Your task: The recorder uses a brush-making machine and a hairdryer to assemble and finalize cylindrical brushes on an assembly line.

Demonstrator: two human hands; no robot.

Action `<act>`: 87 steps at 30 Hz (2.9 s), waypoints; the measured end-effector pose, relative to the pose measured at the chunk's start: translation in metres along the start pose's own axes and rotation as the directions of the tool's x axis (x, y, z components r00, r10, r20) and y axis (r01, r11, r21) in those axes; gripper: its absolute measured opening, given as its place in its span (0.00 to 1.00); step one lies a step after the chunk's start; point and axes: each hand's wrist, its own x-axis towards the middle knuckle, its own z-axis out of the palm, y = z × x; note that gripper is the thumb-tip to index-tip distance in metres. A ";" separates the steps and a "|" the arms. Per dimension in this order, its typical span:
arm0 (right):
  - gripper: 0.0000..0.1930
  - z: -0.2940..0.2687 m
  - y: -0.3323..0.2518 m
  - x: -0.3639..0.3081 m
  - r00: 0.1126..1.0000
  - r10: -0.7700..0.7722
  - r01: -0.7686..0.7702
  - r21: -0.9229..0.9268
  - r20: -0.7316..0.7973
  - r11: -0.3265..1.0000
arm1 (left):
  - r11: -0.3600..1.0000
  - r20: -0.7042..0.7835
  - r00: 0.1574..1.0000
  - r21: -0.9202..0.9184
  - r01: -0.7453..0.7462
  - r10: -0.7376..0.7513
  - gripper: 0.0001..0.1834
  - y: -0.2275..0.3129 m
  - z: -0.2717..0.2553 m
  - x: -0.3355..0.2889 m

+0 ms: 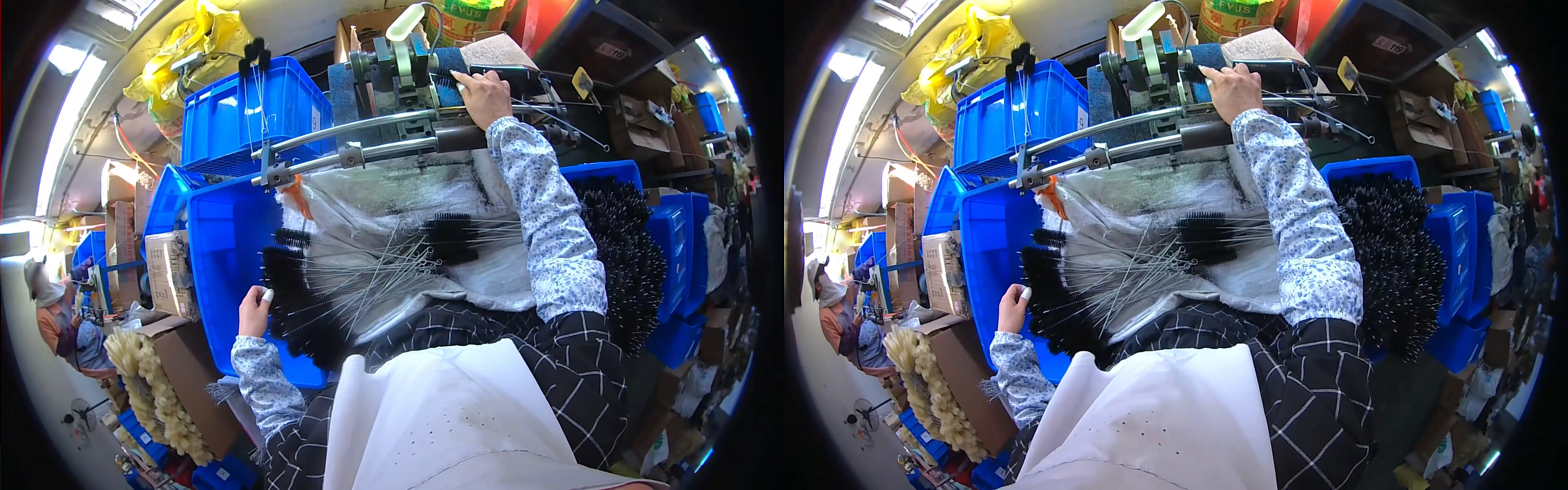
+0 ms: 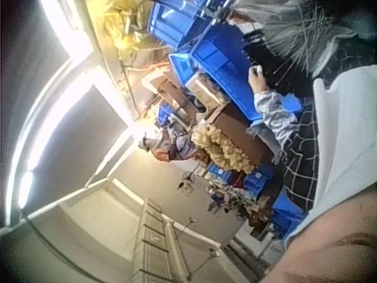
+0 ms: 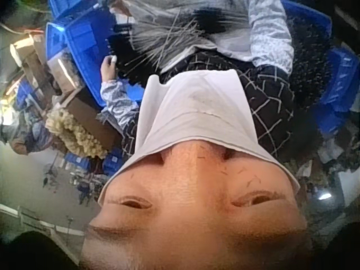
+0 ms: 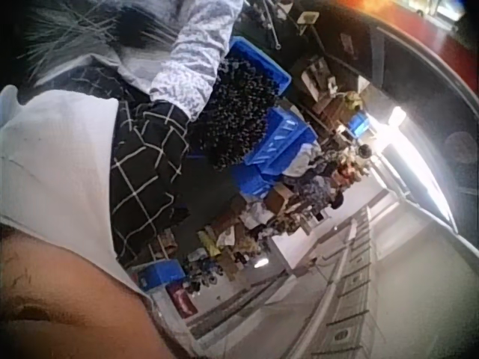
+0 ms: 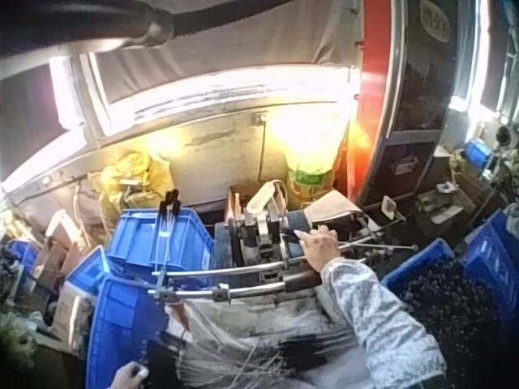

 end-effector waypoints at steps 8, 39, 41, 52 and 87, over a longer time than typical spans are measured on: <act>0.20 0.017 0.006 0.020 0.997 -0.027 0.031 -0.059 0.073 0.998 | 0.952 -0.375 0.922 -0.238 -0.193 0.093 0.06 0.022 -0.011 0.011; 0.17 0.022 -0.020 -0.001 0.975 0.222 -0.215 0.167 -0.020 0.962 | 0.783 -0.954 0.300 -0.188 -0.593 -0.002 0.14 0.034 -0.131 -0.013; 0.17 0.022 -0.025 0.001 0.973 0.231 -0.227 0.158 -0.013 0.961 | 0.598 -0.903 0.428 -0.366 -0.714 -0.042 0.14 0.031 -0.128 -0.012; 0.13 0.024 -0.081 0.005 0.975 0.221 -0.215 0.154 -0.020 0.964 | 0.417 -0.773 0.630 -0.549 -0.725 0.078 0.12 0.071 -0.082 0.021; 0.15 -0.105 -0.053 -0.076 0.603 -0.560 -0.127 0.761 0.569 0.637 | 0.398 -0.069 0.906 -0.882 -0.251 0.419 0.06 0.203 0.038 0.042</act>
